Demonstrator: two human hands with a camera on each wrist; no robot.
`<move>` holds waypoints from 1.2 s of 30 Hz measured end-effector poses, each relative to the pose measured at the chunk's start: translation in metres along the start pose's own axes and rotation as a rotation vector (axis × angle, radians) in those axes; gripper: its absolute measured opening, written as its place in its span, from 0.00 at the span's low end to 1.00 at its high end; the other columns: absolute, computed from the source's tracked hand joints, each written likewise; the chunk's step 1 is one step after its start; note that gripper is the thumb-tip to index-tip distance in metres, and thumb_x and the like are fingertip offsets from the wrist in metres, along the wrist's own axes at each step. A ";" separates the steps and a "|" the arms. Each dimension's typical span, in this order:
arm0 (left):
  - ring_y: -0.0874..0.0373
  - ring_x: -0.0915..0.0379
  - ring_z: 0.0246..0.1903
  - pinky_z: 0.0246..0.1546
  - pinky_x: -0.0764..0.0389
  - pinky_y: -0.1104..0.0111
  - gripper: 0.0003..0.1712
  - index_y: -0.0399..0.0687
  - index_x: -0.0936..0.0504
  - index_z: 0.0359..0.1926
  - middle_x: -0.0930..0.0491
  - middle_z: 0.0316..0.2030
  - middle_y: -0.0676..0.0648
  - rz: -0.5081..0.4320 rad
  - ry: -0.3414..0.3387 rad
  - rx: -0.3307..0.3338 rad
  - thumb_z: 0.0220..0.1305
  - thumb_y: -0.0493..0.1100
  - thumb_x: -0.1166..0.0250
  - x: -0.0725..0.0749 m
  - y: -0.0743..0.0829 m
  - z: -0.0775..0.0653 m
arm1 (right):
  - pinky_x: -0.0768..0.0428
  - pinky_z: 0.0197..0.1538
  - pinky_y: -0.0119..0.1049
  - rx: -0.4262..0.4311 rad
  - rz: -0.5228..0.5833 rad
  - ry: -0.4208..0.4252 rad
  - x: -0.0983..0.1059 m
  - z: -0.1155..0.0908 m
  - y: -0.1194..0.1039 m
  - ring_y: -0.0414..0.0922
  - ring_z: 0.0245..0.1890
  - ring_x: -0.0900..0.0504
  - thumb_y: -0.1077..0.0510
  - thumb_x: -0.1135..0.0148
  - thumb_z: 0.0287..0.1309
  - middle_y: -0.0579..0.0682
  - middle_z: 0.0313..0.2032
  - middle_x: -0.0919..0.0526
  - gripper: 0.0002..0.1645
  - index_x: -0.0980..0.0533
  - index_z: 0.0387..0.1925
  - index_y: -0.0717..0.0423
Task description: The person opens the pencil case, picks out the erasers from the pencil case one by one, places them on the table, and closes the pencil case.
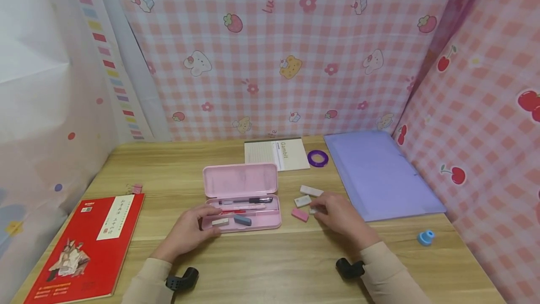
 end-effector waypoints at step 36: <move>0.51 0.28 0.56 0.60 0.30 0.56 0.24 0.49 0.16 0.48 0.22 0.54 0.49 -0.009 0.007 -0.040 0.46 0.42 0.22 0.001 0.004 0.000 | 0.23 0.41 0.35 0.182 -0.019 -0.016 -0.064 0.059 -0.154 0.39 0.36 0.24 0.52 0.33 0.56 0.40 0.34 0.19 0.09 0.17 0.40 0.47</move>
Point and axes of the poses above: each hand's wrist, its own z-axis towards the middle knuckle, its own x-axis out of the back of the hand, y = z × x, the point moved 9 cm from there along z, towards the middle knuckle
